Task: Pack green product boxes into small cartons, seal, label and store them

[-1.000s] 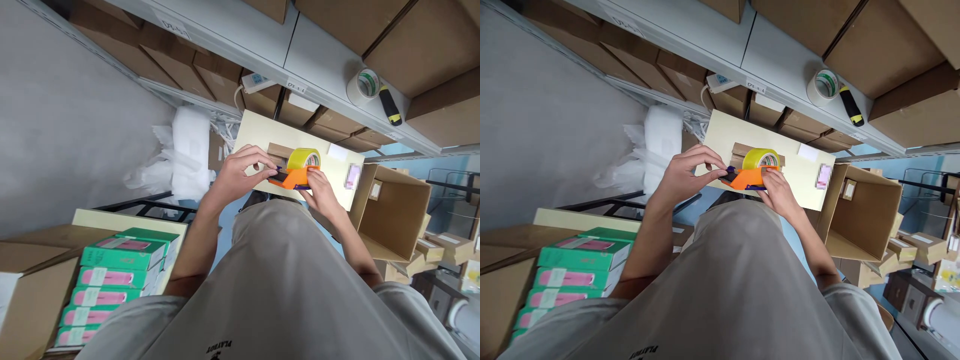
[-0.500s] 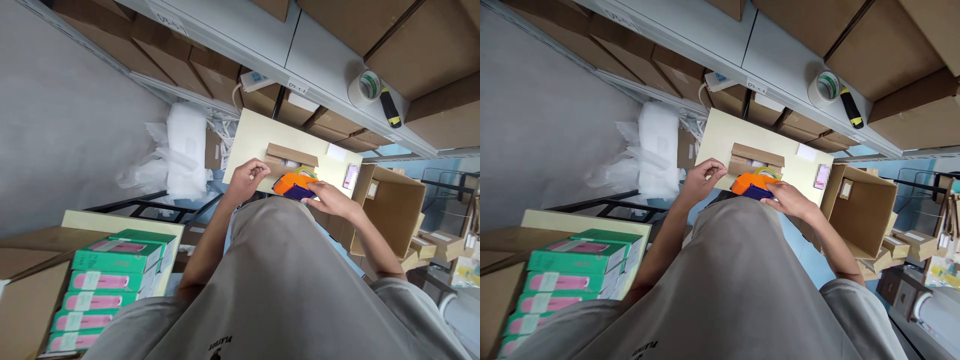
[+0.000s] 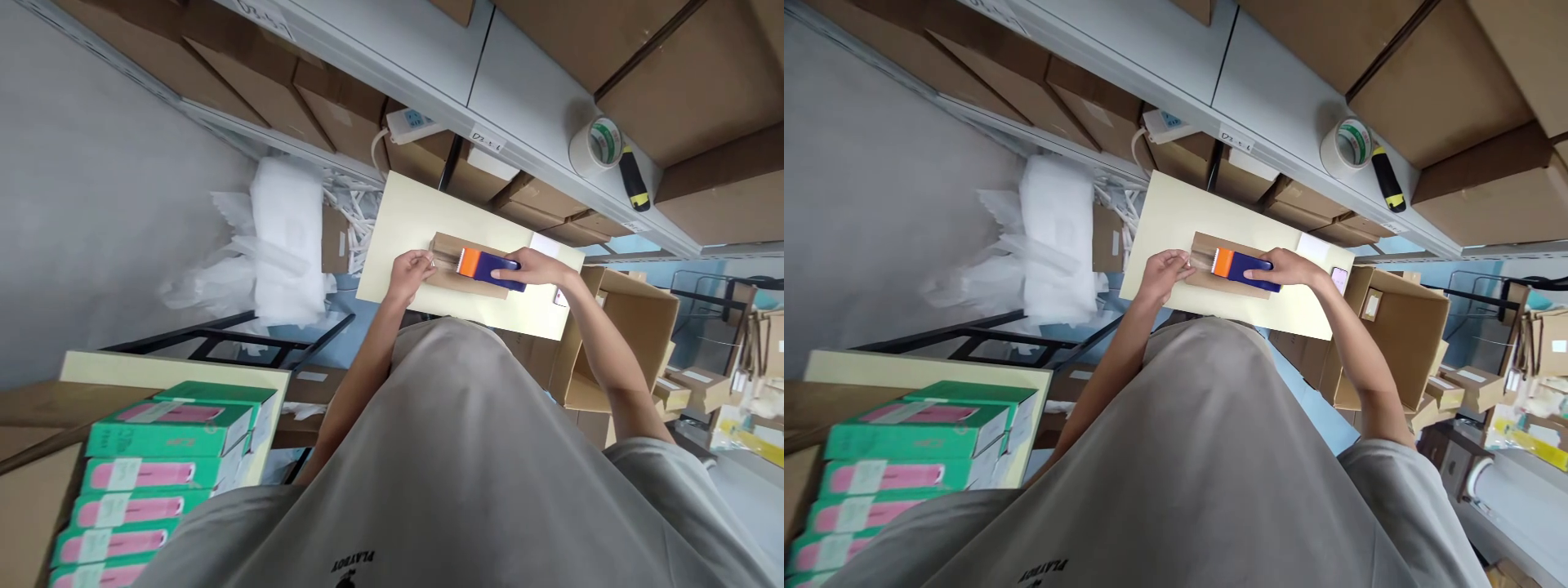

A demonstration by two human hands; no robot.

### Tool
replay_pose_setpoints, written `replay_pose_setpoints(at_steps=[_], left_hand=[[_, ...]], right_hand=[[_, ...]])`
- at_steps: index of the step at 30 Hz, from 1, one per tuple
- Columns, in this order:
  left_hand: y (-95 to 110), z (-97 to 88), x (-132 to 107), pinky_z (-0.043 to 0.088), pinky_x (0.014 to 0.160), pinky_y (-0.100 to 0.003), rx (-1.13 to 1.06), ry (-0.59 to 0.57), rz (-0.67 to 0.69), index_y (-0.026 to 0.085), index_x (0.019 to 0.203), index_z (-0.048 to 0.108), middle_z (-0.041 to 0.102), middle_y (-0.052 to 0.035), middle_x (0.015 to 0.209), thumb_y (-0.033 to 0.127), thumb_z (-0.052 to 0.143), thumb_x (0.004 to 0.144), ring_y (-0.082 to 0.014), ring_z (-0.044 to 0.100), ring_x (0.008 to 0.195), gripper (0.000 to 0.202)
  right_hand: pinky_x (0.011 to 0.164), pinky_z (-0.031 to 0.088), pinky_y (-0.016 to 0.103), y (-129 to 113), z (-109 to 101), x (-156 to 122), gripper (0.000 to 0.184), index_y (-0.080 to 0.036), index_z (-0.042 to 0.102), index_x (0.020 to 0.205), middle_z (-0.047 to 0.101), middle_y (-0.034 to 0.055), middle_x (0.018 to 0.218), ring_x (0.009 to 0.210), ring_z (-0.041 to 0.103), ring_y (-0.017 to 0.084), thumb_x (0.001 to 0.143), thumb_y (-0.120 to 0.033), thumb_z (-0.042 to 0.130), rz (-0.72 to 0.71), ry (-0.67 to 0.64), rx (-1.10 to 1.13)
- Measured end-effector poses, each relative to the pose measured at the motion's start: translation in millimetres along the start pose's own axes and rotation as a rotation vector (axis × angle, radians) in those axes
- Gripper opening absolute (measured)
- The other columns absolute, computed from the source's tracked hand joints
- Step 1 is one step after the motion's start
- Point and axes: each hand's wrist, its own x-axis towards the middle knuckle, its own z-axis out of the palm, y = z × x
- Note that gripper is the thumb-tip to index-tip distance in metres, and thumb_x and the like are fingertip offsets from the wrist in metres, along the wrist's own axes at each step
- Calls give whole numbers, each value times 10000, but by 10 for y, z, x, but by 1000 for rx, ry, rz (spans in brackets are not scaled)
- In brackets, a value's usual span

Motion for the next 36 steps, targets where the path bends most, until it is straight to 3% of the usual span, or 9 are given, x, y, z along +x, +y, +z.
replay_pose_setpoints(at_steps=[7,12,17,22,29,36], left_hand=[[-120,-120,182,699,968,-449,96,110,15,180,865,750,750,-32,829,329,892,798,-176,717,805,217],[-155,-228,251,711,986,-477,30,135,-42,177,862,748,748,-44,888,289,850,802,-191,731,891,163],[-202,-302,294,721,984,-524,-12,128,-96,168,864,734,711,-42,875,280,857,837,-184,714,883,169],[-315,-299,371,711,949,-504,30,136,-104,157,880,762,721,-59,869,231,817,846,-209,720,878,98],[-457,-210,455,642,861,-375,108,142,-133,167,843,775,755,-45,794,270,851,831,-204,722,809,128],[-507,-220,430,591,801,-328,94,91,-128,168,869,791,799,-66,861,403,925,827,-210,722,848,274]], right_hand=[[675,426,303,157,83,377,868,-186,705,857,663,18,752,710,569,171,724,-1044,713,-23,-35,81],[691,424,299,111,113,533,856,-180,725,889,683,25,777,734,571,172,762,-1026,711,-58,-70,86],[728,463,296,41,127,598,837,-159,804,1064,769,63,908,791,632,190,824,-958,735,-37,-104,72],[736,466,311,35,135,645,849,-148,819,1089,764,62,900,784,621,198,825,-951,736,-20,-108,69],[730,444,316,24,167,670,869,-156,822,1037,744,55,863,774,608,199,749,-974,772,-4,-85,79],[723,434,311,36,198,662,851,-162,791,953,721,46,823,749,585,184,722,-981,780,-23,-67,80]])
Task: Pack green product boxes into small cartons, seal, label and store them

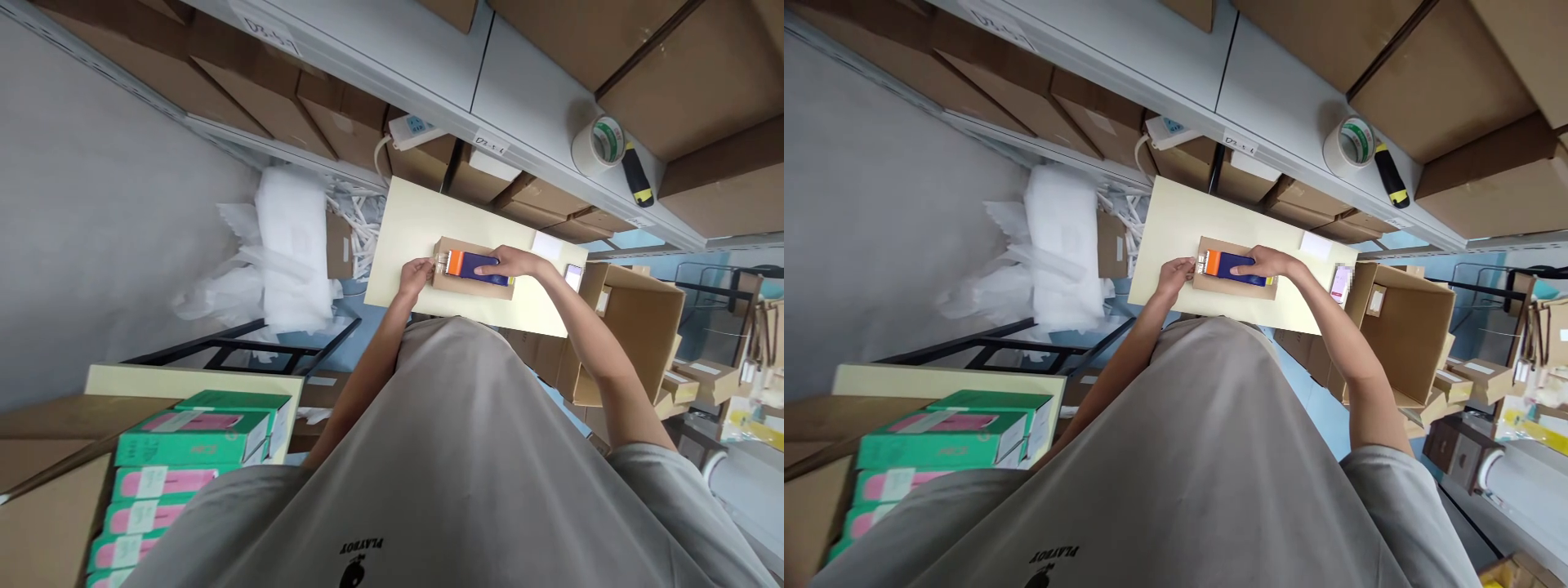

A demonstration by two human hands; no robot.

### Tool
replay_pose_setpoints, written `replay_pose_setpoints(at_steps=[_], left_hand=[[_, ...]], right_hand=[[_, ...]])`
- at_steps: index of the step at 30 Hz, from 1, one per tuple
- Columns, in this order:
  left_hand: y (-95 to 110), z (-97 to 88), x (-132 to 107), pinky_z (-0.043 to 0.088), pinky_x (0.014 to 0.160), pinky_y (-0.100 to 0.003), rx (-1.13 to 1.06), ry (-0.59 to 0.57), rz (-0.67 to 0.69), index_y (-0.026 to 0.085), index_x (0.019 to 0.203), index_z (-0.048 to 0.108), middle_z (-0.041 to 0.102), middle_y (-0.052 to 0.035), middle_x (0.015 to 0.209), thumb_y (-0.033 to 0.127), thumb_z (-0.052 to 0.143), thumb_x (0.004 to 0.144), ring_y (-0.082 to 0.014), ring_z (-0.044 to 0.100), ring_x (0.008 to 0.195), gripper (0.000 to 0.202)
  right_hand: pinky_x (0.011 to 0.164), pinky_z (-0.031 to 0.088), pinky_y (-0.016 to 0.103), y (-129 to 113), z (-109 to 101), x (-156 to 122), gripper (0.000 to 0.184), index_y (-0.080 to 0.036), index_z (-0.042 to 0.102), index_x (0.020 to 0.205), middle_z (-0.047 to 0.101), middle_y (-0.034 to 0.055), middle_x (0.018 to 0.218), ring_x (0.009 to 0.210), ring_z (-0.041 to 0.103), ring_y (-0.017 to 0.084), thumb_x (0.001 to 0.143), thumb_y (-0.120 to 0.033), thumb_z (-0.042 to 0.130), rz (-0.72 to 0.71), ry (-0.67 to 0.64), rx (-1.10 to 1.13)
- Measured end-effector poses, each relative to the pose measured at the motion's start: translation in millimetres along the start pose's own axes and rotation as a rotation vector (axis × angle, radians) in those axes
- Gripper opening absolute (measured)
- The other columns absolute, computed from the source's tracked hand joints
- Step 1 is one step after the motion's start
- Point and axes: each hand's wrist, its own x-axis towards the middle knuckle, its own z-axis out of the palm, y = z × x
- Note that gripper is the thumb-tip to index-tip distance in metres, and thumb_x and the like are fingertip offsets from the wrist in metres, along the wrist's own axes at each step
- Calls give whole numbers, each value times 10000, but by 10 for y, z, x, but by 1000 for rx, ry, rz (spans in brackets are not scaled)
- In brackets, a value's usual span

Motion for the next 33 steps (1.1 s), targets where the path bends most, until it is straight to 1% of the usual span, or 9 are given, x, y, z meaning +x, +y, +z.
replay_pose_setpoints(at_steps=[9,17,21,24,26,28,29,32,33], left_hand=[[0,-16,-10,564,789,-308,29,-21,24,181,890,789,793,-57,851,476,957,806,-172,708,800,350],[48,6,-34,584,789,-309,23,12,-3,170,884,789,785,-48,811,400,952,817,-170,704,788,290],[41,22,-32,569,791,-310,31,20,1,180,892,776,767,-40,810,376,941,814,-172,687,786,268],[47,31,-32,581,806,-328,63,44,2,186,937,771,788,-65,901,386,919,832,-195,712,839,270],[74,20,-37,600,843,-347,103,90,8,200,1047,773,803,-88,1027,387,940,811,-220,740,927,344],[122,-1,-55,612,905,-364,153,152,51,213,1154,770,802,-100,1114,358,966,782,-239,755,1012,445],[150,-8,-71,610,941,-366,177,174,90,213,1157,775,804,-102,1119,345,963,788,-246,757,1039,435],[224,6,-147,591,1000,-364,237,152,203,205,958,796,820,-93,1022,358,904,864,-258,763,1031,210],[240,25,-177,587,990,-361,254,133,221,209,894,790,822,-87,987,369,895,872,-258,762,1010,193]], right_hand=[[718,446,309,-23,5,0,762,-175,780,906,709,42,806,756,602,189,775,-924,823,30,15,-40],[684,444,303,-17,14,7,761,-179,739,836,663,26,752,704,556,168,767,-930,835,21,12,-47],[703,448,304,-42,7,3,742,-175,752,861,651,22,754,709,542,164,794,-911,830,17,12,-54],[711,448,306,-54,6,-2,738,-169,781,901,657,23,760,721,548,169,808,-900,824,18,10,-55],[710,447,309,-55,6,-5,743,-168,791,915,662,25,766,726,554,173,800,-902,828,15,9,-46],[707,447,311,-50,3,-5,747,-168,790,911,663,26,768,725,558,175,788,-904,835,12,6,-32],[705,447,312,-46,1,-3,748,-168,787,901,660,27,765,722,558,175,783,-905,838,12,3,-27],[703,447,313,-24,-3,17,741,-168,770,864,658,30,757,718,559,175,781,-901,845,8,2,-25],[704,447,313,-14,-2,29,736,-169,765,854,660,30,756,718,562,175,784,-897,846,6,4,-27]])
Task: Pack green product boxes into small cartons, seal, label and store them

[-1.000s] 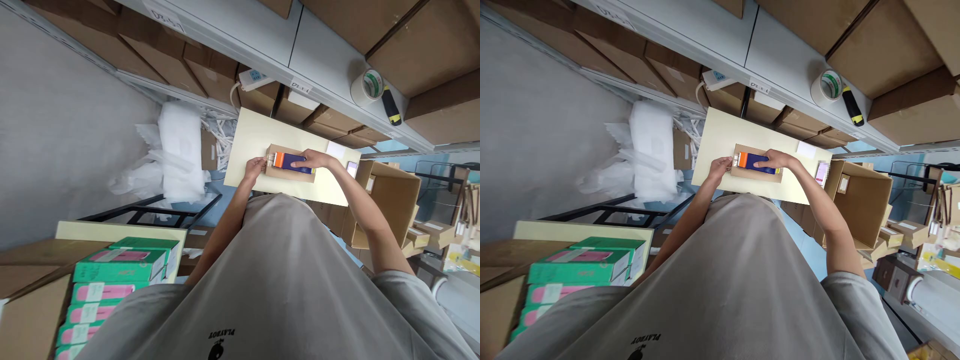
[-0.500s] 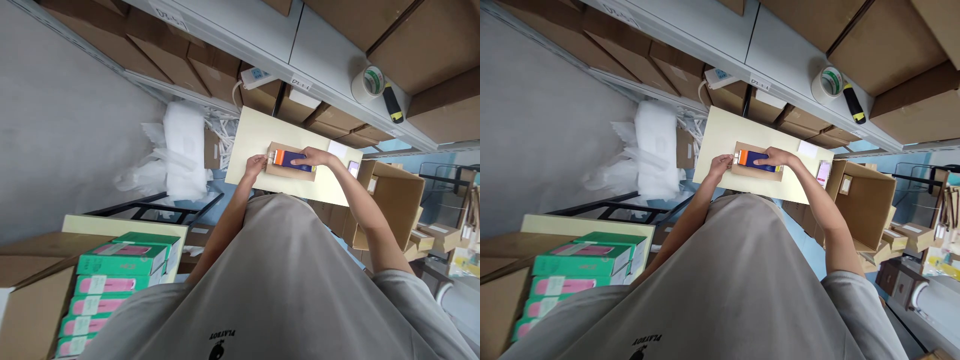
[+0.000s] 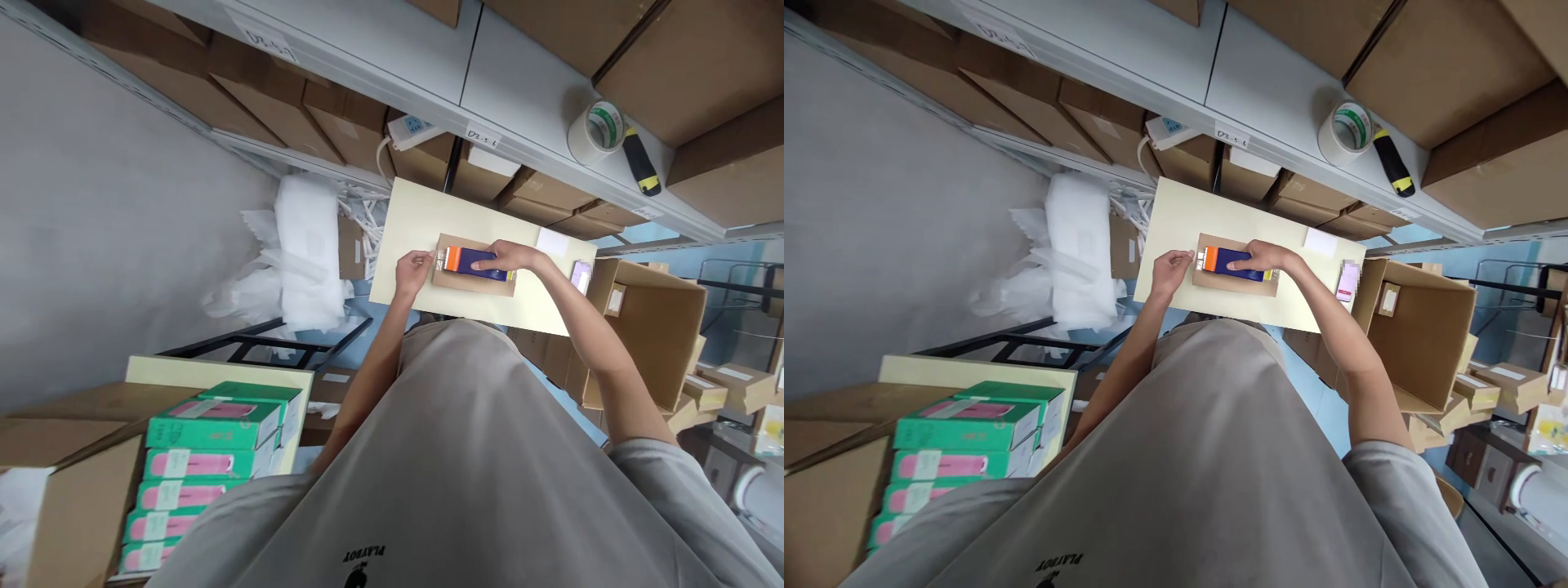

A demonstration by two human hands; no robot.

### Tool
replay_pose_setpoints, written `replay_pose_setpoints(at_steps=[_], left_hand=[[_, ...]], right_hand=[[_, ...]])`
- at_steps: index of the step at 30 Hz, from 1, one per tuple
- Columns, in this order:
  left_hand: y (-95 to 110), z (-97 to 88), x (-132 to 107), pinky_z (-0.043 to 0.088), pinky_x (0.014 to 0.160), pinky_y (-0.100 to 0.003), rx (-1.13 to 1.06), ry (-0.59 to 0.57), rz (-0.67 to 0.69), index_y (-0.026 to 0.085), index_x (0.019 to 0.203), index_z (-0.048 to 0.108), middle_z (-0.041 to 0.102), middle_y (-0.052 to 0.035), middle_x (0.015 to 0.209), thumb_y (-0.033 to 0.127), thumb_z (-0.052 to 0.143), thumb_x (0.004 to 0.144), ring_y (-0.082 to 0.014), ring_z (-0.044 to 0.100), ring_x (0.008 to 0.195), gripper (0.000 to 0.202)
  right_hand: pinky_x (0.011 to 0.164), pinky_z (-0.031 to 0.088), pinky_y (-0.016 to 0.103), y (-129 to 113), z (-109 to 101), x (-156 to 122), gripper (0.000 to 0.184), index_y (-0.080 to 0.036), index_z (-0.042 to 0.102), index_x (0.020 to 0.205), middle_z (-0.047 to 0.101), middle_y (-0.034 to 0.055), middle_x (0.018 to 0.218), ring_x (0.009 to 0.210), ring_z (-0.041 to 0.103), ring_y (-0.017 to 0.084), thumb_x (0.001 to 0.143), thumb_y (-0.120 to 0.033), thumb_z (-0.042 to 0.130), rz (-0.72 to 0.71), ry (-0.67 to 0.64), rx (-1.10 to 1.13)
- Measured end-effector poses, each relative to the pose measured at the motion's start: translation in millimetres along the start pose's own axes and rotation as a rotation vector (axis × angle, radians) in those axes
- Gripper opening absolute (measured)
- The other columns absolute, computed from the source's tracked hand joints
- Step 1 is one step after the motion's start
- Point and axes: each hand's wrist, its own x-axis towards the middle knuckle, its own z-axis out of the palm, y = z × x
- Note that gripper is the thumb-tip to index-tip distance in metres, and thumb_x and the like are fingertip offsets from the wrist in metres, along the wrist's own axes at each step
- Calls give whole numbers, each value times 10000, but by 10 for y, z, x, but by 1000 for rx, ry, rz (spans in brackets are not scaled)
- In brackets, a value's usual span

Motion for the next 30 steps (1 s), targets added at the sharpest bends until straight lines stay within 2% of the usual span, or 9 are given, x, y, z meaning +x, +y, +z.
replay_pose_setpoints(at_steps=[5,12,17,24,27,30], left_hand=[[65,80,-103,571,897,-345,83,27,18,226,854,763,801,-59,925,356,960,781,-244,730,925,247],[93,105,-124,570,909,-339,153,58,32,225,855,756,806,-64,940,371,869,864,-231,736,917,185],[103,130,-136,577,874,-343,175,101,-5,223,856,757,810,-61,934,419,902,812,-231,738,876,248],[135,142,-135,599,880,-348,296,191,-22,237,794,733,781,-52,867,458,911,761,-237,750,901,286],[140,136,-113,614,866,-353,284,188,-51,232,777,722,770,-44,843,425,907,749,-226,747,878,269],[119,131,-80,624,877,-358,258,199,-80,224,768,722,772,-41,828,374,934,718,-216,746,854,264]], right_hand=[[705,462,310,52,20,78,687,-180,766,844,690,29,749,710,601,180,805,-859,863,-21,-9,8],[711,526,303,49,14,69,697,-178,769,818,791,74,752,700,675,191,825,-869,862,-77,-64,55],[728,533,316,1,-18,32,753,-171,822,918,787,68,709,663,667,199,831,-919,806,-134,-133,60],[655,433,345,-37,32,35,748,-180,809,1012,749,84,727,685,645,233,842,-908,800,-77,-31,-95],[648,414,341,87,16,-18,713,-194,788,998,712,60,701,662,615,215,852,-892,812,-125,-32,-33],[667,441,344,481,-57,-221,704,-195,772,924,722,72,702,692,663,234,832,-890,841,-96,-15,21]])
